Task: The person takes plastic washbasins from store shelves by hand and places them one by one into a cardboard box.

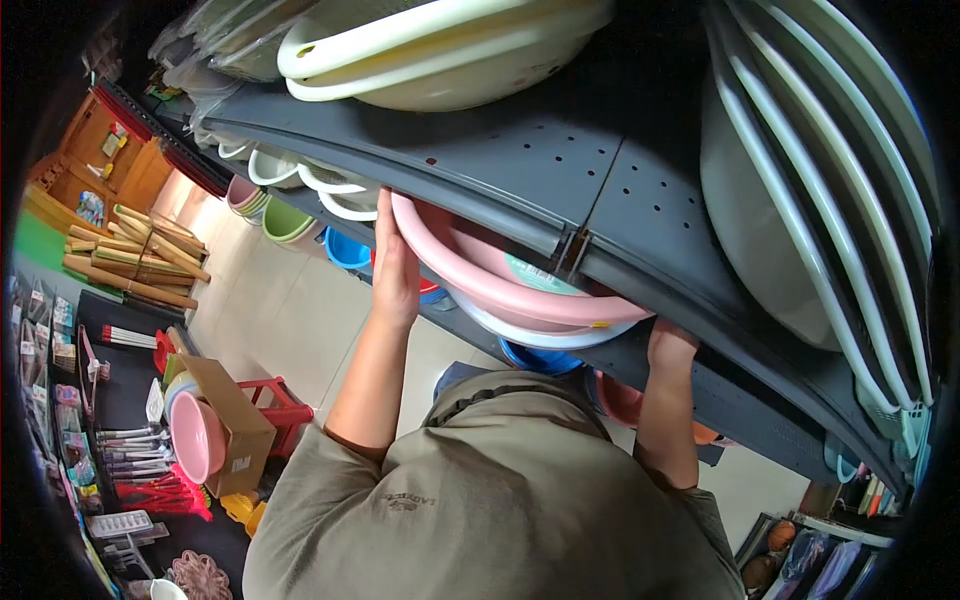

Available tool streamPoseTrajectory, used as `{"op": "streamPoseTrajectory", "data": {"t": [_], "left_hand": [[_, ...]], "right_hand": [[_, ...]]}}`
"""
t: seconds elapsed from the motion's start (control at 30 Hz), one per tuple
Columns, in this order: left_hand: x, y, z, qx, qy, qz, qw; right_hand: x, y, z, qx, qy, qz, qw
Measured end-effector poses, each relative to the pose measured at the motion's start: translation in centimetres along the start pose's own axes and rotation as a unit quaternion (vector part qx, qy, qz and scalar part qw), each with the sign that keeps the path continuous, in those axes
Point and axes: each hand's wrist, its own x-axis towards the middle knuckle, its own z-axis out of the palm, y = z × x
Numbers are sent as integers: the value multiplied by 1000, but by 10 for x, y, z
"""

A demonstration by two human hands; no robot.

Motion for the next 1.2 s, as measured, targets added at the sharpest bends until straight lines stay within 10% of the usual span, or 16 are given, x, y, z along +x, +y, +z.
{"op": "streamPoseTrajectory", "data": {"t": [0.07,0.47,0.83,1.2], "left_hand": [[1,7,-5,417,-186,163,875],[-53,61,5,387,-80,179,901],[-121,110,0,319,31,152,935],[-178,59,63,359,173,284,872]], "right_hand": [[-3,-8,6,40,5,12,999],[-63,-43,44,186,-86,90,975],[-102,-85,83,-24,-145,90,985],[26,-77,91,75,-381,167,906]]}}
